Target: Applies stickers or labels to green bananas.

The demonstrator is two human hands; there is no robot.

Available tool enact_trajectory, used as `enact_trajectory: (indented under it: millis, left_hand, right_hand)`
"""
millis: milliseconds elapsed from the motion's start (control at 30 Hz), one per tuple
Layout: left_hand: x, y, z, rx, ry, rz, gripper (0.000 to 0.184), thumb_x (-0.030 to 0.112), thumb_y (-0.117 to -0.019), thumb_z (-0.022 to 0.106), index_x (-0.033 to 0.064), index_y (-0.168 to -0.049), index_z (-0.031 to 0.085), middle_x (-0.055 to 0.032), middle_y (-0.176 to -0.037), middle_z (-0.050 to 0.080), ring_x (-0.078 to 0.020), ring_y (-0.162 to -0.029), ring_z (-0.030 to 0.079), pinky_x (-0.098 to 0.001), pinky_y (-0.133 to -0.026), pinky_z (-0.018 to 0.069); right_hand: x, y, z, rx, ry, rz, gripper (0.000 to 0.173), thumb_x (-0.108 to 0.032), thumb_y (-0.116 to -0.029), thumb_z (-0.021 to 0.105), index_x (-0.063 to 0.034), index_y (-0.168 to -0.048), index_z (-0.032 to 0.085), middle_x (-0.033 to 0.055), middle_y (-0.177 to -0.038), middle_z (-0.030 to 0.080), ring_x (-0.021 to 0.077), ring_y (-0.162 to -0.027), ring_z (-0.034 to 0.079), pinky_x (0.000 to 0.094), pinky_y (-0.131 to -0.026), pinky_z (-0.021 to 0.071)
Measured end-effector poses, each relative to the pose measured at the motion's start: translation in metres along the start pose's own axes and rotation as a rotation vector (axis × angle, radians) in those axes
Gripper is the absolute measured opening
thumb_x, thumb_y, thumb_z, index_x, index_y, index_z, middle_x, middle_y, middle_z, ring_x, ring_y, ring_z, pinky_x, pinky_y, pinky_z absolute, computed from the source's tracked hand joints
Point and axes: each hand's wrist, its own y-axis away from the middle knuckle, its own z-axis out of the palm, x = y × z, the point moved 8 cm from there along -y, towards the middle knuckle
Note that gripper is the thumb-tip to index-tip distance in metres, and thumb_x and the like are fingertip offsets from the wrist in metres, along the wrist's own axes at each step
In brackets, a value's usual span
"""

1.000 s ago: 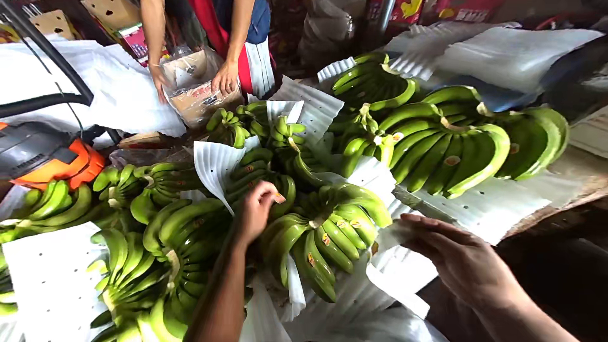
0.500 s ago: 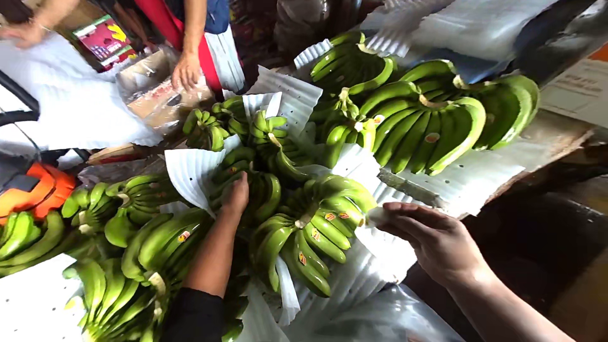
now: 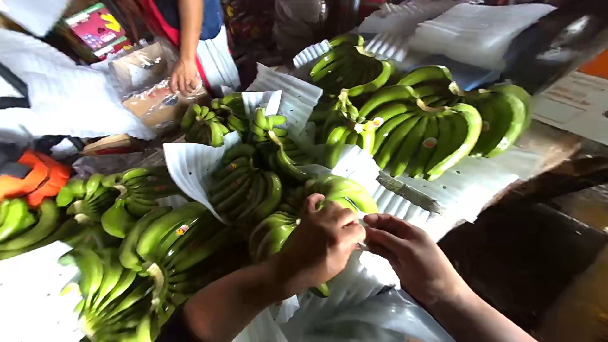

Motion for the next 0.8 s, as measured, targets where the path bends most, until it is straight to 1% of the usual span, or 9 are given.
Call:
enact_trajectory:
  millis: [100,167,233,300,433,500,567,700,800]
  left_hand:
    - [0.003,0.010,-0.004,0.000,-0.006,-0.049,0.008,0.009,-0.0881,0.072,0.0160,-0.090,0.075,-0.0016,-0.095,0.074,-0.0211,-0.098,0.070,-0.0600,-0.109,0.0378]
    - [0.006,0.017,-0.005,0.018,-0.031,-0.033,0.012,0.005,-0.0882,0.069,0.0146,-0.083,0.073,-0.0023,-0.087,0.071,-0.0224,-0.091,0.070,-0.0610,-0.110,0.0368]
    - [0.012,0.025,-0.012,0.075,-0.060,0.025,0.018,0.002,-0.0887,0.065,0.0140,-0.076,0.070,-0.0023,-0.081,0.069,-0.0219,-0.089,0.069,-0.0601,-0.113,0.0334]
    - [0.014,0.034,-0.015,0.108,-0.057,0.101,0.018,0.005,-0.0935,0.063,0.0138,-0.079,0.070,-0.0024,-0.086,0.070,-0.0216,-0.100,0.068,-0.0588,-0.118,0.0278]
    - [-0.003,0.042,-0.024,0.175,0.212,0.097,0.007,0.008,-0.0932,0.069,0.0071,-0.087,0.071,-0.0074,-0.095,0.075,-0.0195,-0.106,0.070,-0.0454,-0.118,0.0360]
    - [-0.039,0.039,-0.043,0.134,0.414,-0.091,0.005,0.004,-0.0924,0.070,0.0003,-0.090,0.070,-0.0095,-0.094,0.075,-0.0149,-0.099,0.071,-0.0320,-0.104,0.0504]
    - [-0.099,0.041,-0.057,0.005,0.467,-0.394,0.010,0.004,-0.0961,0.064,-0.0052,-0.097,0.068,-0.0109,-0.096,0.072,-0.0124,-0.093,0.070,-0.0293,-0.088,0.0569]
    - [-0.212,0.070,-0.042,-0.427,0.240,-0.716,0.022,0.007,-0.1043,0.052,-0.0058,-0.118,0.063,-0.0188,-0.114,0.066,-0.0227,-0.106,0.064,-0.0389,-0.098,0.0510]
    - [-0.240,0.076,-0.018,-0.585,0.171,-0.714,0.025,0.002,-0.1023,0.052,-0.0061,-0.123,0.061,-0.0223,-0.122,0.065,-0.0297,-0.115,0.064,-0.0445,-0.104,0.0491]
  right_hand:
    - [-0.001,0.006,0.006,-0.029,0.110,-0.132,0.019,0.002,-0.0854,0.062,-0.0047,-0.102,0.068,-0.0014,-0.089,0.074,0.0100,-0.070,0.073,0.0279,-0.067,0.0650]
    - [0.001,0.009,0.010,-0.056,0.166,-0.169,0.020,0.001,-0.0851,0.064,-0.0061,-0.103,0.069,-0.0024,-0.091,0.074,0.0098,-0.072,0.073,0.0281,-0.068,0.0653]
    - [0.007,0.011,0.014,-0.059,0.095,-0.085,0.019,0.003,-0.0860,0.061,-0.0078,-0.100,0.069,-0.0031,-0.089,0.074,0.0083,-0.071,0.072,0.0258,-0.067,0.0642]
    - [0.017,0.009,0.016,-0.037,-0.046,0.072,0.019,0.006,-0.0896,0.056,-0.0076,-0.096,0.069,-0.0025,-0.084,0.074,0.0057,-0.067,0.069,0.0217,-0.064,0.0610]
    - [0.035,0.001,0.009,0.016,-0.174,0.188,0.023,0.006,-0.0956,0.048,-0.0062,-0.106,0.064,-0.0022,-0.085,0.071,0.0031,-0.061,0.064,0.0173,-0.058,0.0560]
    - [0.027,-0.007,-0.006,0.080,-0.156,0.082,0.022,0.006,-0.0985,0.049,-0.0078,-0.107,0.064,-0.0022,-0.088,0.076,0.0038,-0.066,0.069,0.0184,-0.062,0.0585]
    - [0.009,-0.012,-0.027,0.150,-0.114,-0.062,0.024,0.005,-0.0974,0.049,-0.0091,-0.097,0.069,-0.0038,-0.086,0.075,0.0055,-0.071,0.071,0.0220,-0.067,0.0617]
    - [-0.021,-0.018,-0.064,0.171,0.019,-0.240,0.019,-0.001,-0.0904,0.059,-0.0118,-0.105,0.065,-0.0061,-0.096,0.073,0.0075,-0.082,0.072,0.0268,-0.073,0.0630]
    - [-0.038,-0.021,-0.080,0.142,0.139,-0.366,0.045,0.003,-0.0746,0.069,-0.0151,-0.114,0.058,-0.0096,-0.106,0.068,0.0030,-0.087,0.068,0.0222,-0.075,0.0607]
